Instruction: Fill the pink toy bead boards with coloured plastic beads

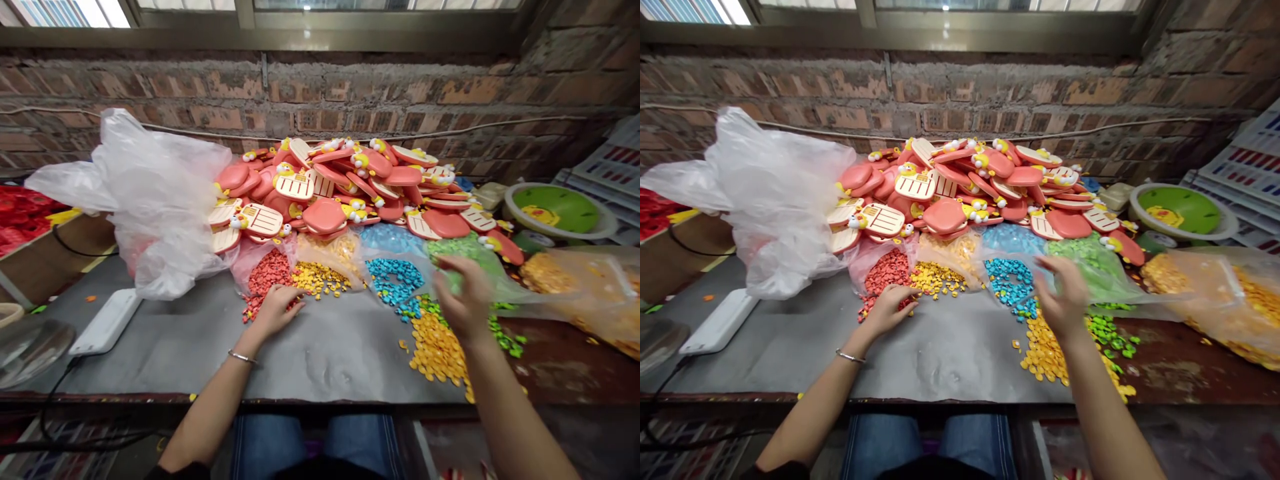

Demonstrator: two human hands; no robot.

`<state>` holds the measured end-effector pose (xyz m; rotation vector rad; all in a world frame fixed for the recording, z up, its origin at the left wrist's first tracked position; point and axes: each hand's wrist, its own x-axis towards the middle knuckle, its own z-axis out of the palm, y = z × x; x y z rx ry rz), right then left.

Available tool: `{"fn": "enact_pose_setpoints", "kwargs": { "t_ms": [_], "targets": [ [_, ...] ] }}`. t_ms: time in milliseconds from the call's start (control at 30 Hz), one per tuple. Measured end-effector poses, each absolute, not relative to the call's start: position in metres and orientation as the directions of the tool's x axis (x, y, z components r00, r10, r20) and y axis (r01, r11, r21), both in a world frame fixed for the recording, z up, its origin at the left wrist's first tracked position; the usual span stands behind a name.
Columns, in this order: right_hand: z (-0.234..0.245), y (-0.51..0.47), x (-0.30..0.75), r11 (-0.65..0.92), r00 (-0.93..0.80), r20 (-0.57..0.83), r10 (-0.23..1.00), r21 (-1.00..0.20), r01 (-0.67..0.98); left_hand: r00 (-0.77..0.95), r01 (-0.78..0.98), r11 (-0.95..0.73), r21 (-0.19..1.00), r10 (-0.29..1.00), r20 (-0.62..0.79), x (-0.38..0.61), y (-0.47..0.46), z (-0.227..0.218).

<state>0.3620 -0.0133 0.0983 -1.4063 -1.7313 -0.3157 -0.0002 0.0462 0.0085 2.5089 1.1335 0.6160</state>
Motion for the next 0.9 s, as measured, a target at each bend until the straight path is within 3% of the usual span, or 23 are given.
{"fn": "enact_pose_setpoints", "kwargs": {
  "t_ms": [100, 233, 400, 567, 667, 800, 900],
  "targets": [
    [0.114, 0.094, 0.32, 0.452, -0.29, 0.582, 0.76, -0.153, 0.879, 0.587, 0.63, -0.641, 0.438, 0.763, 0.271, -0.002, 0.048, 0.006],
    [0.108, 0.192, 0.284, 0.287, -0.281, 0.373, 0.884, 0.041, 0.957, 0.567, 0.639, -0.64, 0.425, 0.766, 0.301, -0.004, 0.05, 0.001],
    [0.089, 0.226, 0.286, 0.294, -0.298, 0.226, 0.928, 0.052, 0.955, 0.538, 0.656, -0.634, 0.409, 0.773, 0.336, -0.006, 0.053, -0.001],
    [0.086, 0.213, 0.299, 0.414, -0.394, 0.317, 0.863, 0.003, 0.91, 0.496, 0.674, -0.619, 0.404, 0.783, 0.375, -0.005, 0.052, 0.002],
    [0.095, 0.188, 0.304, 0.543, -0.426, 0.501, 0.754, -0.11, 0.832, 0.452, 0.692, -0.594, 0.41, 0.8, 0.395, -0.005, 0.051, 0.005],
    [0.122, 0.131, 0.31, 0.614, -0.197, 0.783, 0.589, -0.276, 0.74, 0.39, 0.719, -0.549, 0.427, 0.827, 0.406, -0.007, 0.051, 0.008],
    [0.144, 0.085, 0.31, 0.64, -0.125, 0.771, 0.625, -0.413, 0.648, 0.356, 0.734, -0.519, 0.437, 0.843, 0.403, -0.008, 0.052, 0.009]
  ]
}}
